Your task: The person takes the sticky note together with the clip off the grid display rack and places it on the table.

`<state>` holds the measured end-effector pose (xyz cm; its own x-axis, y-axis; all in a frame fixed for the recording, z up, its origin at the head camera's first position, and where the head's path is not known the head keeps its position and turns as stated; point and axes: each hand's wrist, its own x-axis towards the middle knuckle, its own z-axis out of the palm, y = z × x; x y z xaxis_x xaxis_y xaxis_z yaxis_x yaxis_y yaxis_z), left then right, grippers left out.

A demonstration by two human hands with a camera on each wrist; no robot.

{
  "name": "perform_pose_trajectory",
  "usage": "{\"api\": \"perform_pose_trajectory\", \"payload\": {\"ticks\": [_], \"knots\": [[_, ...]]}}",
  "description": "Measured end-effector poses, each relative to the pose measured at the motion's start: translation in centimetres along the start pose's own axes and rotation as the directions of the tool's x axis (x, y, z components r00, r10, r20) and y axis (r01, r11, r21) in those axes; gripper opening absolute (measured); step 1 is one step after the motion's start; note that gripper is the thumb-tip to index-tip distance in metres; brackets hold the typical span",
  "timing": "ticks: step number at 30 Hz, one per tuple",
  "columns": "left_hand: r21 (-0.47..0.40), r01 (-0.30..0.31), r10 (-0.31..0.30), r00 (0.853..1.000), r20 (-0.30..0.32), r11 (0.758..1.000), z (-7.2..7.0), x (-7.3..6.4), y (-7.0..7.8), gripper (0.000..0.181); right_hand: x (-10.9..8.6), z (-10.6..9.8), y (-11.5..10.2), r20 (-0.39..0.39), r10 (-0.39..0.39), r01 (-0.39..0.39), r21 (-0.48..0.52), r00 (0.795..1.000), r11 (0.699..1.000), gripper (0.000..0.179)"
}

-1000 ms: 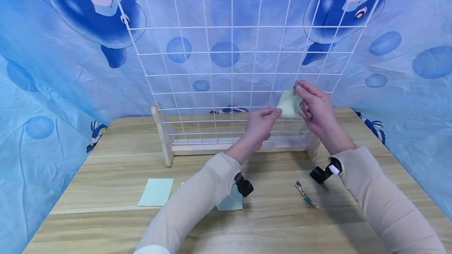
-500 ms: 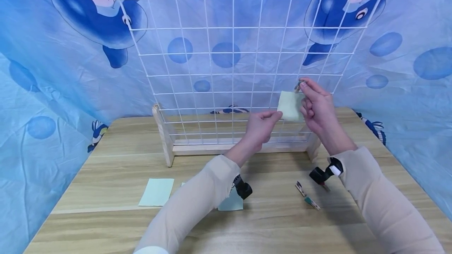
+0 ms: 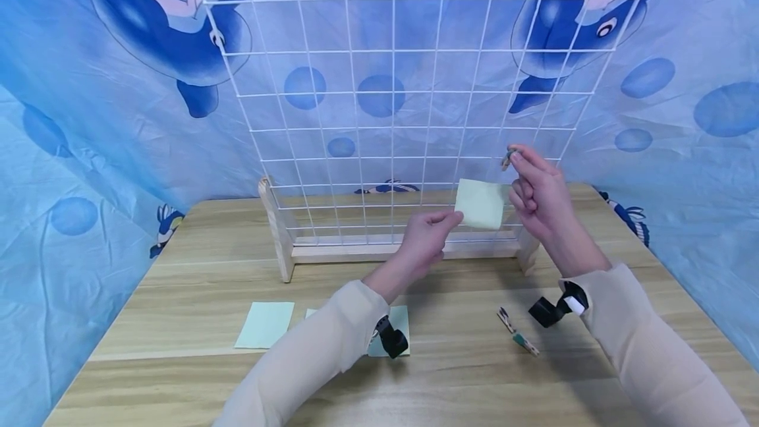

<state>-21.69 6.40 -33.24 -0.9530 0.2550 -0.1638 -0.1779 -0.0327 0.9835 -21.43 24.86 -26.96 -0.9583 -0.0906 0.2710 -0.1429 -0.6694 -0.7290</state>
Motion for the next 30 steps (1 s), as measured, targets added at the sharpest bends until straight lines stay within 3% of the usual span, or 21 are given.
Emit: {"api": "perform_pose_trajectory", "payload": {"ticks": [9, 17, 24, 30], "knots": [[-0.053, 0.093, -0.092, 0.996, 0.020, 0.994, -1.3, -1.2, -2.3, 0.034, -1.7, -1.0, 0.8, 0.007, 0.058, -0.058, -0.006, 0.998, 0.998, 0.016], [-0.060, 0.187, -0.182, 0.980, 0.082, 0.981, -2.4, -2.6, -4.3, 0.037, -3.5, -2.3, 1.6, 0.000, 0.104, -0.104, 0.013, 0.995, 0.995, 0.019], [-0.088, 0.220, -0.205, 0.967, 0.149, 0.972, -3.4, -3.7, -5.6, 0.049, -5.6, -3.6, 2.3, -0.029, 0.145, -0.146, -0.036, 0.989, 0.989, 0.020], [-0.068, 0.256, -0.244, 0.959, 0.146, 0.964, -4.1, -4.5, -6.7, 0.051, -7.5, -4.8, 2.8, -0.038, 0.170, -0.172, -0.050, 0.985, 0.984, 0.023]]}}
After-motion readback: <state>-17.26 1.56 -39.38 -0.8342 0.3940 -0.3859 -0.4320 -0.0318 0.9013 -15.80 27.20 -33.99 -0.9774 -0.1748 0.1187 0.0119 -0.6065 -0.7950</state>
